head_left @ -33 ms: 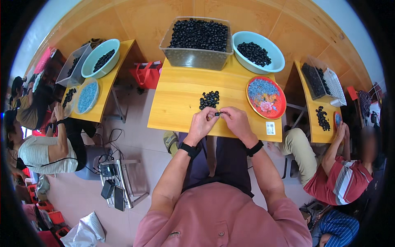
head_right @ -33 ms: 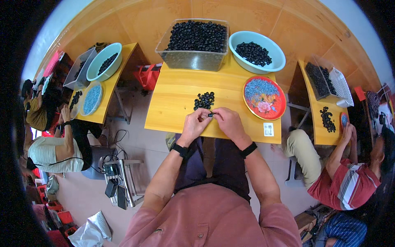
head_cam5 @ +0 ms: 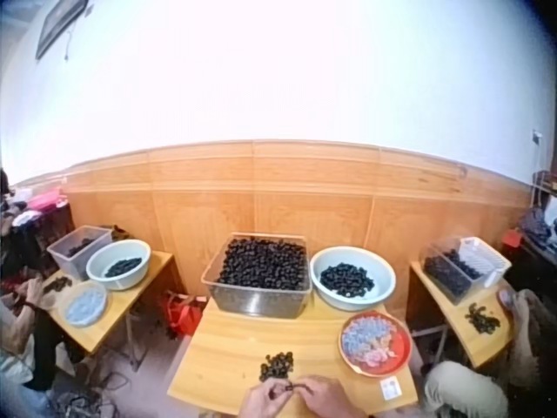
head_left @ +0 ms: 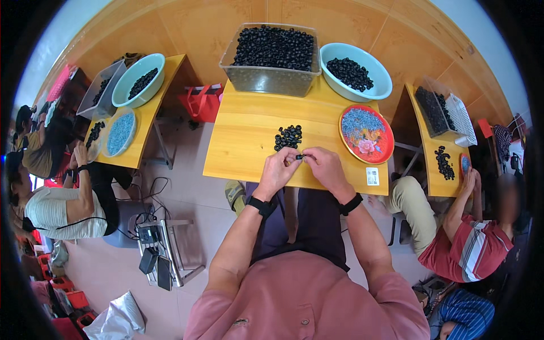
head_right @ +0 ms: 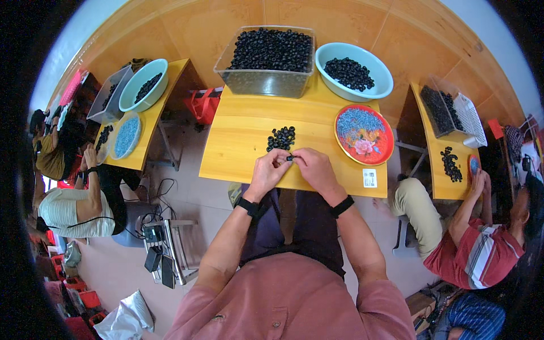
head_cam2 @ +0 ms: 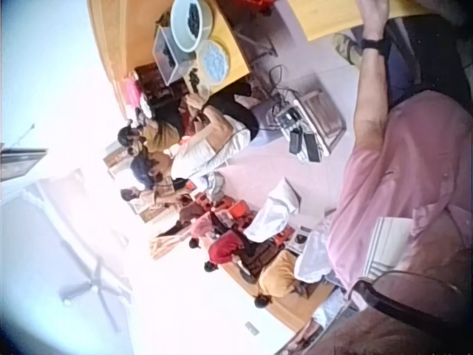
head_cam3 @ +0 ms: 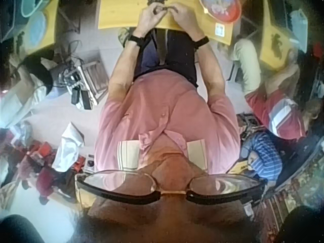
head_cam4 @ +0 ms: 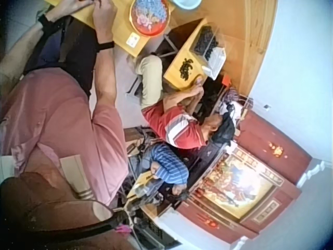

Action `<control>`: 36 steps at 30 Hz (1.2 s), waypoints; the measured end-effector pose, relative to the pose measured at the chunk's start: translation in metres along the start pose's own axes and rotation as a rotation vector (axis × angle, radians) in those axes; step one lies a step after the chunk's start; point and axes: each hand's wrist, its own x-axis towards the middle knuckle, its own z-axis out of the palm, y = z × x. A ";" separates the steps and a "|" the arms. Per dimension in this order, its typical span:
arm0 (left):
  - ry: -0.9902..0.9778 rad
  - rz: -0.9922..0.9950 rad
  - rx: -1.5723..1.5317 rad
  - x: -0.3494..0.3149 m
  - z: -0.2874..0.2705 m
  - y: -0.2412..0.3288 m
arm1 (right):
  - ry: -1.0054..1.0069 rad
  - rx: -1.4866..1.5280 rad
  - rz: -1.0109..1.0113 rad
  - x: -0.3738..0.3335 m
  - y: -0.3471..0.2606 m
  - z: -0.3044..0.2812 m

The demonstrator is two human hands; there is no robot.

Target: Sorting and assembling small black plastic components by hand.

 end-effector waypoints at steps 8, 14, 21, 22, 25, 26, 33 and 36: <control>-0.021 -0.012 -0.013 0.000 -0.001 -0.002 | 0.008 -0.144 -0.193 0.001 0.001 0.001; -0.059 -0.004 -0.028 0.000 -0.004 -0.002 | -0.021 -0.124 -0.127 0.002 -0.003 0.000; -0.090 -0.018 -0.080 0.001 -0.004 -0.003 | -0.048 -0.077 -0.050 0.006 -0.004 0.001; -0.099 -0.028 -0.074 0.001 -0.005 -0.002 | -0.048 -0.077 -0.048 0.007 -0.003 0.001; -0.110 -0.047 -0.075 0.001 -0.006 -0.002 | -0.108 -0.026 0.004 0.010 -0.005 -0.001; -0.112 -0.054 -0.082 0.001 -0.006 -0.002 | -0.107 -0.020 0.010 0.010 -0.006 -0.001; -0.162 -0.121 -0.094 0.003 -0.007 -0.007 | -0.046 -0.018 0.124 0.005 -0.003 0.009; -0.090 -0.078 -0.205 0.003 -0.003 -0.014 | 0.018 0.017 0.102 0.005 -0.006 0.016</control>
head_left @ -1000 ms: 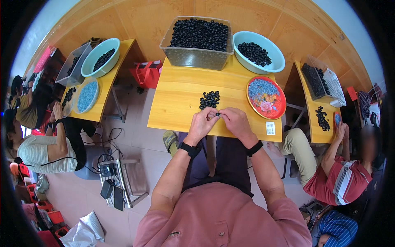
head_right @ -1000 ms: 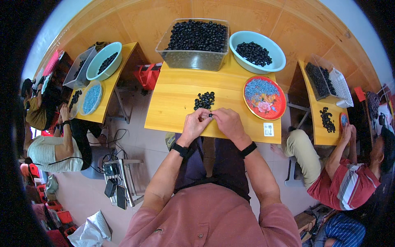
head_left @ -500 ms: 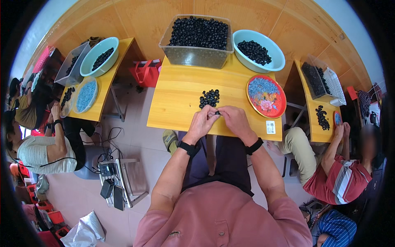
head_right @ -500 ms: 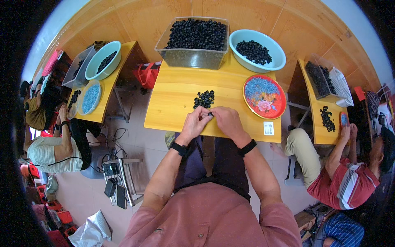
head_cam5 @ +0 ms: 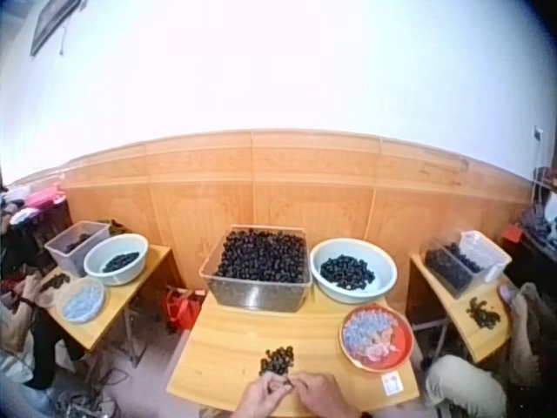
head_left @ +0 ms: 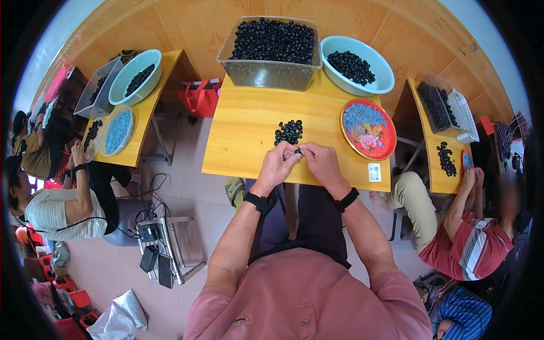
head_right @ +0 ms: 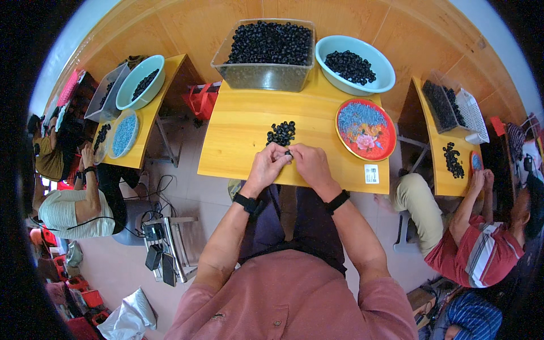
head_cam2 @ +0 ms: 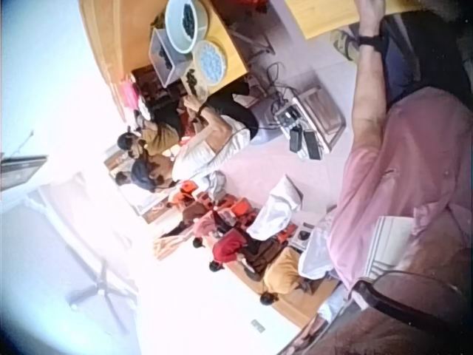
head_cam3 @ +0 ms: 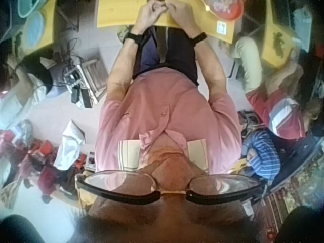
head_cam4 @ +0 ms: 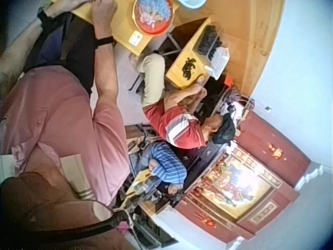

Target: Sorting and assembling small black plastic components by hand.

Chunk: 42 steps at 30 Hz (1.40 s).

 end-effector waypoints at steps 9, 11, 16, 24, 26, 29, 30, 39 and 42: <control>0.020 -0.065 -0.207 0.003 0.003 -0.010 | 0.081 -0.120 -0.194 -0.010 -0.002 0.011; 0.008 -0.053 -0.277 0.004 0.001 -0.013 | 0.078 -0.111 -0.163 -0.012 -0.006 0.012; -0.011 -0.079 -0.294 0.004 0.001 -0.008 | 0.076 -0.055 -0.100 -0.016 -0.008 0.010; -0.011 -0.041 -0.136 0.001 0.001 0.001 | 0.077 0.056 0.048 -0.011 0.008 0.013; -0.047 -0.057 0.152 0.000 -0.004 0.004 | 0.079 0.064 0.052 -0.014 0.011 0.014; -0.059 -0.037 0.183 0.002 -0.004 0.010 | 0.081 0.073 0.037 -0.012 0.010 0.011; -0.060 -0.040 0.183 0.002 -0.004 0.008 | 0.078 0.074 0.027 -0.011 0.010 0.010; 0.010 -0.067 -0.148 0.005 0.000 -0.006 | 0.090 0.060 -0.019 -0.015 -0.005 0.015; 0.023 -0.072 -0.120 0.004 -0.001 -0.005 | 0.111 0.054 -0.060 -0.017 -0.001 0.020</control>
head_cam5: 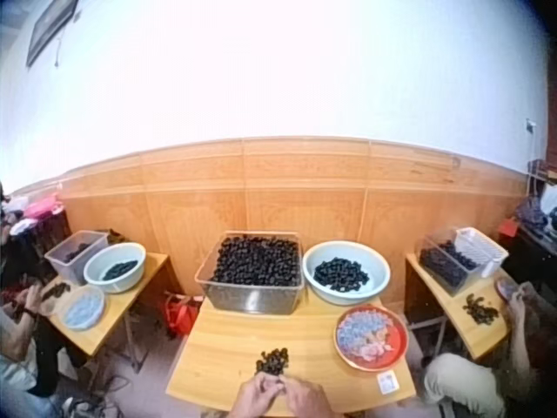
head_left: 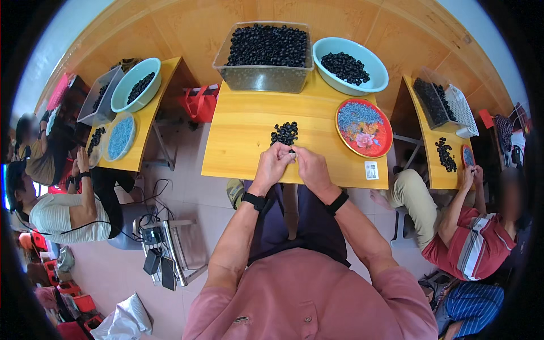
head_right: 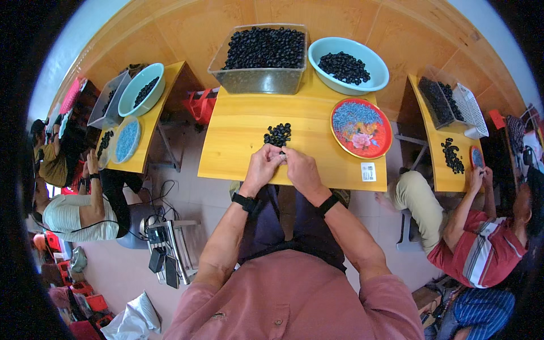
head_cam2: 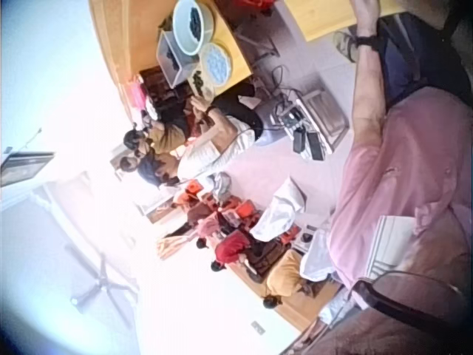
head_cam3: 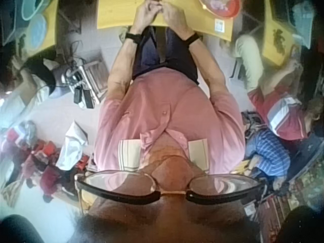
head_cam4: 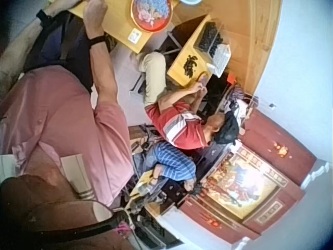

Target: Sorting and assembling small black plastic components by hand.

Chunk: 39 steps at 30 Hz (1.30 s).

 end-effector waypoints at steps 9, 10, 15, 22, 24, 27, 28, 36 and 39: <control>0.005 0.200 0.368 -0.011 0.007 0.012 | -0.025 0.278 0.326 0.001 0.028 0.000; 0.017 0.215 0.371 -0.011 0.006 0.012 | -0.024 0.280 0.325 0.001 0.029 0.001; -0.008 0.236 0.430 -0.008 0.010 0.013 | 0.012 0.647 0.336 0.002 0.044 0.005; -0.057 0.242 0.609 -0.015 0.011 0.015 | -0.086 0.583 0.307 -0.006 0.041 0.004; -0.056 0.222 0.629 -0.017 0.011 0.019 | -0.062 0.578 0.311 -0.009 0.039 0.008; -0.067 0.209 0.637 -0.019 0.013 0.020 | -0.060 0.586 0.331 -0.013 0.036 0.008; -0.061 0.221 0.648 -0.019 0.013 0.019 | -0.066 0.552 0.333 -0.013 0.035 0.007; -0.080 0.237 0.665 -0.015 0.013 0.014 | -0.050 0.448 0.328 -0.008 0.024 -0.001; -0.076 0.282 0.676 -0.015 0.011 0.011 | -0.067 0.437 0.334 -0.006 0.024 -0.001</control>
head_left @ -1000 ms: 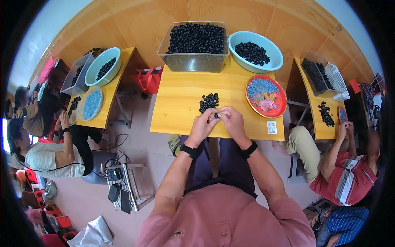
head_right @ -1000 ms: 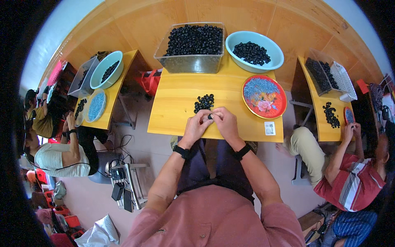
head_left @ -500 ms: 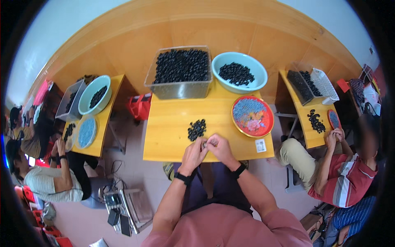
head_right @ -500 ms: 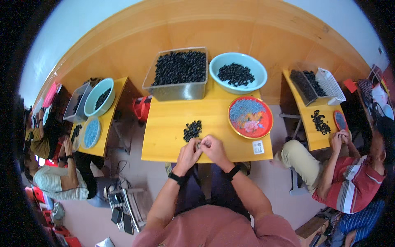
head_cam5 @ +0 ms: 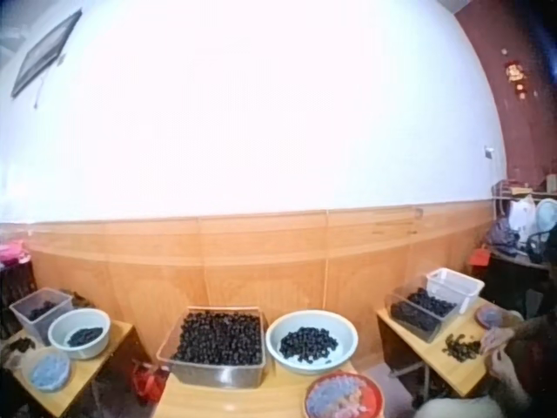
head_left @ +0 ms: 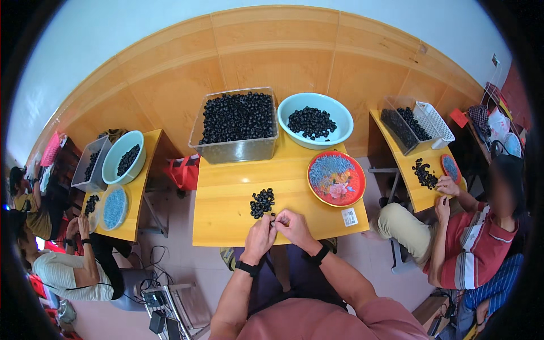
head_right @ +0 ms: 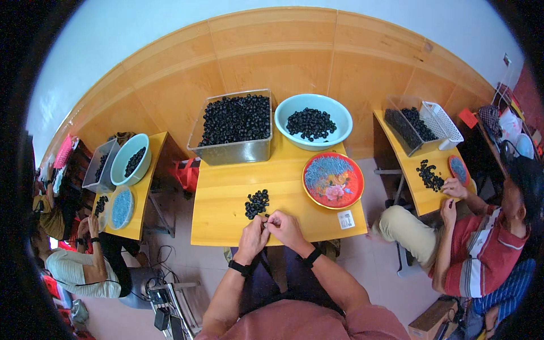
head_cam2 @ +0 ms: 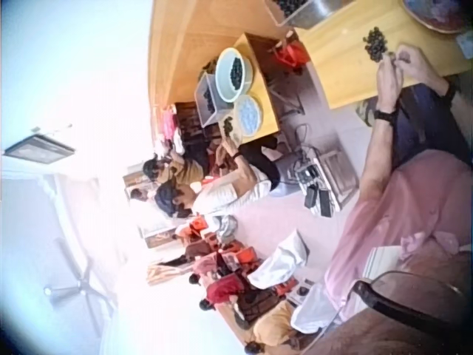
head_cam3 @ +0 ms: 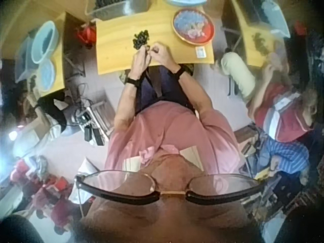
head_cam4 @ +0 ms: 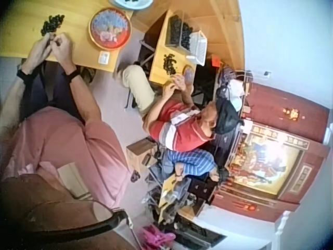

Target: Sorting and assembling small black plastic components by hand.

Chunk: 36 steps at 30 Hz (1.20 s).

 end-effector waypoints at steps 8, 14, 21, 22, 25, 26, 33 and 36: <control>0.004 0.034 0.034 -0.004 0.005 -0.011 | -0.003 0.000 -0.012 -0.001 0.006 0.000; -0.006 -0.059 -0.078 -0.005 0.001 0.000 | 0.044 0.025 -0.072 -0.002 0.006 0.003; 0.258 -0.154 -0.293 0.000 -0.004 -0.009 | -0.203 -0.205 0.191 0.046 -0.013 -0.072; 0.311 -0.181 -0.316 0.004 -0.006 -0.008 | -0.195 -0.210 0.235 0.060 -0.032 -0.091; 0.335 -0.292 -0.547 0.015 -0.006 -0.003 | 0.165 -0.048 0.019 0.109 -0.070 -0.141; 0.331 -0.303 -0.547 0.017 -0.004 -0.005 | 0.302 -0.090 -0.157 0.129 -0.079 -0.158; 0.515 -0.229 -0.964 0.009 -0.003 -0.023 | 0.072 -0.388 -0.122 0.115 -0.074 -0.101; 0.524 -0.167 -1.085 0.008 -0.004 -0.019 | -0.128 -0.543 -0.200 0.082 -0.036 -0.057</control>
